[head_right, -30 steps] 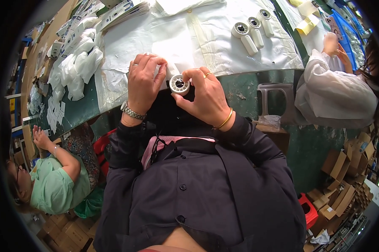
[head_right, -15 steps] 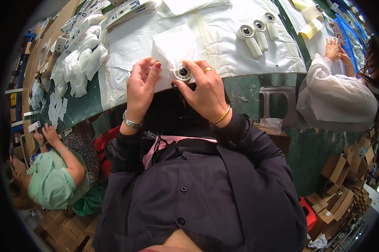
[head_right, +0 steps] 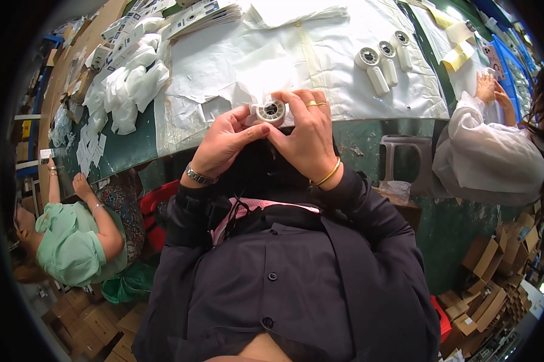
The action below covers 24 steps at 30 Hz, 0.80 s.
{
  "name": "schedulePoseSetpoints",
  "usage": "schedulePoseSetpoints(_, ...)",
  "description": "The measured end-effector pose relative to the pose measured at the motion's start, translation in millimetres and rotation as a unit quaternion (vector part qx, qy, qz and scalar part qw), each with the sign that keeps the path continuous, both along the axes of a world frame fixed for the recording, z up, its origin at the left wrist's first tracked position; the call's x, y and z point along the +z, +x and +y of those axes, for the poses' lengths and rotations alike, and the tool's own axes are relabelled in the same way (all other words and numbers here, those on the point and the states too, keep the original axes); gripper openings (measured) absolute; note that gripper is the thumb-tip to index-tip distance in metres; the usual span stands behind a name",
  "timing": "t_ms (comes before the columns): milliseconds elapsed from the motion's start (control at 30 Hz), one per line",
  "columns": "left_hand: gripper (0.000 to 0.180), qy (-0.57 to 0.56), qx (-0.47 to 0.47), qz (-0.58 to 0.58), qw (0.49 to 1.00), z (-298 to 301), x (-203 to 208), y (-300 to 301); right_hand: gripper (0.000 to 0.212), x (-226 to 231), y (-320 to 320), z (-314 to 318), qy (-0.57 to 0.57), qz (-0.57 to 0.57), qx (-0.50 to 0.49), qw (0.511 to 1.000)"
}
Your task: The person picks up a white plastic component and places it inside a plastic bag by hand, then sets the packaged item aside. They repeat this process, inserting another component into a bag and setting it down.
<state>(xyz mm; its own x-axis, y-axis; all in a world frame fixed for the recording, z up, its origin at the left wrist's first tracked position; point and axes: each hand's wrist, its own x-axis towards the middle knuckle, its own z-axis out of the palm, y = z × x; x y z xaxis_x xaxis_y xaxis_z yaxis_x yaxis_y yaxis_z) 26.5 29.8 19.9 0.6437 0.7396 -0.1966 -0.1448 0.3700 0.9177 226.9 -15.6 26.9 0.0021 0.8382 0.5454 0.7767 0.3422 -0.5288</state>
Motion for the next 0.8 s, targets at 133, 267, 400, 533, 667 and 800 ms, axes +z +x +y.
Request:
schedulePoseSetpoints(133, 0.038, -0.142, 0.032, -0.039, 0.989, -6.6, -0.2, -8.5, 0.050, -2.4, -4.2, 4.1, 0.003, -0.008, 0.005, 1.000)
schedulePoseSetpoints(267, 0.032, -0.161, 0.026, -0.036, 0.986, -14.9, -7.5, -16.2, 0.053, -14.4, -8.0, 2.7, -0.083, 0.147, 0.032, 0.985)
schedulePoseSetpoints(400, 0.031, -0.126, -0.016, -0.031, 0.991, -14.2, -19.2, -20.5, 0.062, -21.2, -10.1, 2.1, -0.084, 0.185, 0.029, 0.979)
schedulePoseSetpoints(533, 0.024, -0.084, 0.009, 0.011, 0.996, -18.7, -24.2, -14.1, 0.070, -21.6, -11.3, 3.4, -0.085, 0.175, 0.031, 0.980)
schedulePoseSetpoints(667, 0.028, -0.049, 0.012, 0.059, 0.997, -19.1, -26.0, -12.2, 0.073, -21.9, -13.2, 4.2, -0.075, 0.155, 0.027, 0.985)
schedulePoseSetpoints(800, 0.029, -0.082, -0.016, 0.057, 0.995, -19.9, -26.8, -13.6, 0.071, -22.5, -12.5, 11.1, -0.037, 0.124, 0.035, 0.991)
